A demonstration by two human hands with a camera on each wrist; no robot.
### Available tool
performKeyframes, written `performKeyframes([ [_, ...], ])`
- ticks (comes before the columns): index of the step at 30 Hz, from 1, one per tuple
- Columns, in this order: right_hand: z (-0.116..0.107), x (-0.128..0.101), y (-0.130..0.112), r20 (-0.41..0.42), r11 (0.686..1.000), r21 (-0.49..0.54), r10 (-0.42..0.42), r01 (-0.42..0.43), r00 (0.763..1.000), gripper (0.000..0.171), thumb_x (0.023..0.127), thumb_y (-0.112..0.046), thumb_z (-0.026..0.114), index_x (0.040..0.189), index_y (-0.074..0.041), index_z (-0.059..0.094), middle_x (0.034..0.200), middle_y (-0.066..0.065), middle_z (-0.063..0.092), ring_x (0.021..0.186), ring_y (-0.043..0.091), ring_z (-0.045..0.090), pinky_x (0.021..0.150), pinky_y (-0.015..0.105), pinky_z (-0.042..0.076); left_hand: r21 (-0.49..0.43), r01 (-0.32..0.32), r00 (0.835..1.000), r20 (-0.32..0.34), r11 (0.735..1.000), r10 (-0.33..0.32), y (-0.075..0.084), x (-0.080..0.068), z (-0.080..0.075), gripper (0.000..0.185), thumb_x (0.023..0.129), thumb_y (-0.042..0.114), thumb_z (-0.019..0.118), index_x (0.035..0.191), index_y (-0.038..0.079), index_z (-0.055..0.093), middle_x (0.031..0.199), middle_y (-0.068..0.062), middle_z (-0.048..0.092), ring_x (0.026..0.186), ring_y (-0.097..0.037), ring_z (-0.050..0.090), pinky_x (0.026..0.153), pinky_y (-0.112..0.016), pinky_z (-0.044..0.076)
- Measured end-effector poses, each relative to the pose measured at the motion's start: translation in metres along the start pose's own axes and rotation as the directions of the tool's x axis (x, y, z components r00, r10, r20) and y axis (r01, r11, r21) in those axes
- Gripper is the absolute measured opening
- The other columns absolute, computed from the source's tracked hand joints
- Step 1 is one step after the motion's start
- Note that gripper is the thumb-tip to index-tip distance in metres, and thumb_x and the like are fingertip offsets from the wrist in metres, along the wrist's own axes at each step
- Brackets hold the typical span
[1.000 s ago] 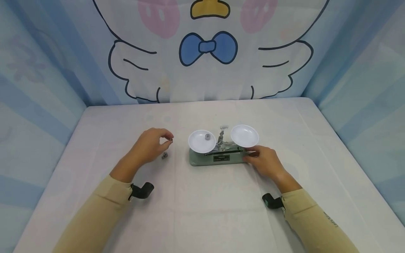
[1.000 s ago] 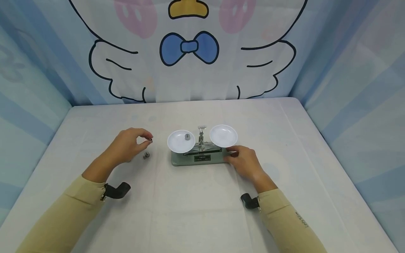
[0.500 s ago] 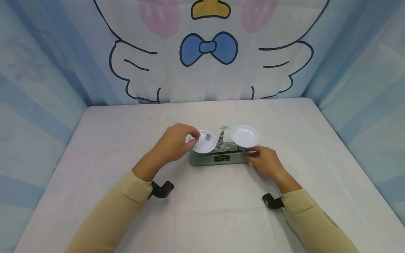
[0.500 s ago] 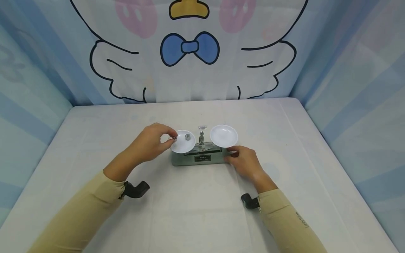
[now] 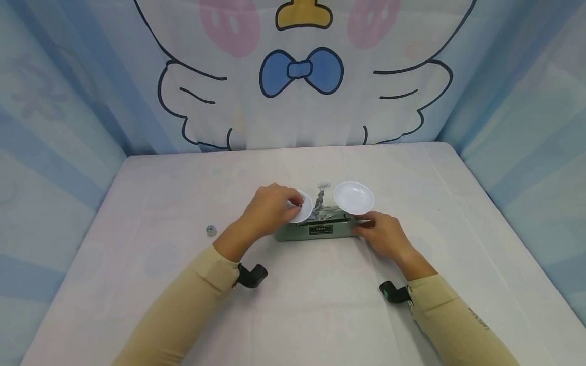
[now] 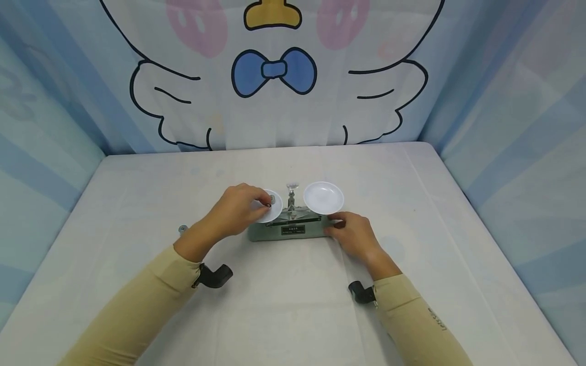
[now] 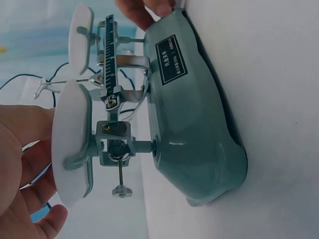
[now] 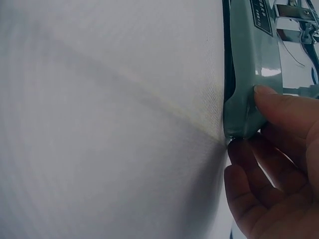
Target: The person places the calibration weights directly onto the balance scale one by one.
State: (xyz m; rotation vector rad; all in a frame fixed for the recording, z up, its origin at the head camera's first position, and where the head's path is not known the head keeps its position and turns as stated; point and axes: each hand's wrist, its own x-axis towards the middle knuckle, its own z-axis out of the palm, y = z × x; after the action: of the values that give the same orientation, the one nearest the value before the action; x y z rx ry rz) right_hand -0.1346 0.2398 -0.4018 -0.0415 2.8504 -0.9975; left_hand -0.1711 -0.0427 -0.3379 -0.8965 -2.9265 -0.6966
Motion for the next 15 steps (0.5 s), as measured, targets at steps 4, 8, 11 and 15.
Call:
performKeyframes([
  [4,0.0004,0.0007,0.0005,-0.008,1.000,0.001,-0.008,0.008,1.000,0.044,0.092,-0.020,0.072,0.128,0.004,0.063,0.119,0.021,0.069,0.112,0.038,0.063,0.091,0.053,0.051,0.010,0.007,1.000,-0.016,1.000,-0.007,0.0018,0.0009,0.0033,0.015,0.094,0.018,0.072,0.107,0.013,0.076,0.104,0.001,0.075,0.100,-0.021,0.062,0.090,-0.044,0.046],
  [8,0.0008,0.0009,0.0013,-0.005,1.000,0.002,-0.009,0.009,1.000,0.045,0.092,-0.020,0.072,0.129,0.004,0.063,0.119,0.021,0.068,0.113,0.039,0.063,0.092,0.054,0.050,0.021,0.005,0.999,-0.039,1.000,-0.004,0.0035,0.0014,0.0062,0.013,0.093,0.017,0.073,0.105,0.013,0.077,0.101,0.001,0.075,0.097,-0.021,0.063,0.087,-0.043,0.046],
  [11,0.0005,0.0002,0.0016,0.003,1.000,-0.002,-0.001,0.001,1.000,0.045,0.092,-0.021,0.071,0.129,0.003,0.062,0.119,0.022,0.068,0.114,0.039,0.062,0.092,0.054,0.050,0.039,0.006,0.999,-0.048,0.999,-0.004,0.0045,0.0018,0.0079,0.013,0.093,0.018,0.074,0.104,0.013,0.077,0.100,0.002,0.075,0.096,-0.021,0.062,0.086,-0.042,0.046],
  [15,0.0001,0.0003,0.0017,0.008,1.000,-0.006,0.003,-0.003,1.000,0.045,0.093,-0.021,0.071,0.131,0.003,0.062,0.119,0.022,0.068,0.114,0.040,0.062,0.092,0.054,0.050,0.063,0.019,0.999,-0.048,0.998,-0.016,0.0053,0.0022,0.0093,0.013,0.093,0.019,0.074,0.105,0.015,0.077,0.101,0.002,0.075,0.096,-0.020,0.062,0.087,-0.041,0.046],
])
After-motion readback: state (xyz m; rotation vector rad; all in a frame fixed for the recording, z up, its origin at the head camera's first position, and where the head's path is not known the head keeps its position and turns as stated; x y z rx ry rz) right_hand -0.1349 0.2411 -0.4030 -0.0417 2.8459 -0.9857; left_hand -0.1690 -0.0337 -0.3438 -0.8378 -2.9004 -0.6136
